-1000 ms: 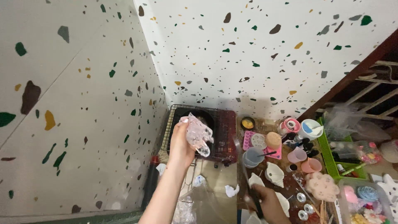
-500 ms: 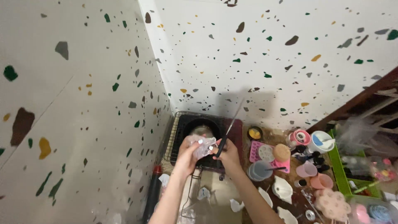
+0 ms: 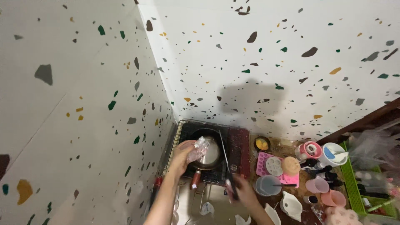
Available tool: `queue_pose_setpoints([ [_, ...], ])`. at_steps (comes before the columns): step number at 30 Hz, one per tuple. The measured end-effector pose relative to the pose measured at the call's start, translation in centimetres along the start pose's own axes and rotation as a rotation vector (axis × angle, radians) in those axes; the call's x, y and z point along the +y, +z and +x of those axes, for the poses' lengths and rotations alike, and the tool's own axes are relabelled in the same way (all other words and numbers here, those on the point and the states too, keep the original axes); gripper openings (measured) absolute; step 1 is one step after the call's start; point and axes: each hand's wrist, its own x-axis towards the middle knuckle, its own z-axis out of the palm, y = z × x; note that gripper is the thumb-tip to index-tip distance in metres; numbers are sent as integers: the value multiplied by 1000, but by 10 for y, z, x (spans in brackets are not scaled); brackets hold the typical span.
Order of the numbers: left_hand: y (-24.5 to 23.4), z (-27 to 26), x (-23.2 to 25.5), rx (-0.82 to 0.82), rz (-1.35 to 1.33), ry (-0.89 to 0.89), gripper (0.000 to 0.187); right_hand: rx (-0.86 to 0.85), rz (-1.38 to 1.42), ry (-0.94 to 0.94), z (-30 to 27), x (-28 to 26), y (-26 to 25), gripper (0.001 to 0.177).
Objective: Melting candle wax in a pot on a portable stove and preparing dyes.
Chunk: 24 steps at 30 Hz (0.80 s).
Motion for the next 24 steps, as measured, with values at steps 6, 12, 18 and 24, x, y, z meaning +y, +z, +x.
queue_pose_setpoints([
  [6, 3, 8, 10, -167, 14, 20, 27, -538, 768, 497, -26, 75, -3, 54],
  [12, 6, 24, -4, -261, 242, 20, 25, -463, 383, 427, -12, -21, 4, 50],
  [18, -8, 44, -17, -268, 237, -19, 23, -395, 479, 331, -4, -14, 11, 39],
  [24, -17, 56, -18, -177, 319, -18, 24, -300, 244, 372, -17, -45, 8, 29],
])
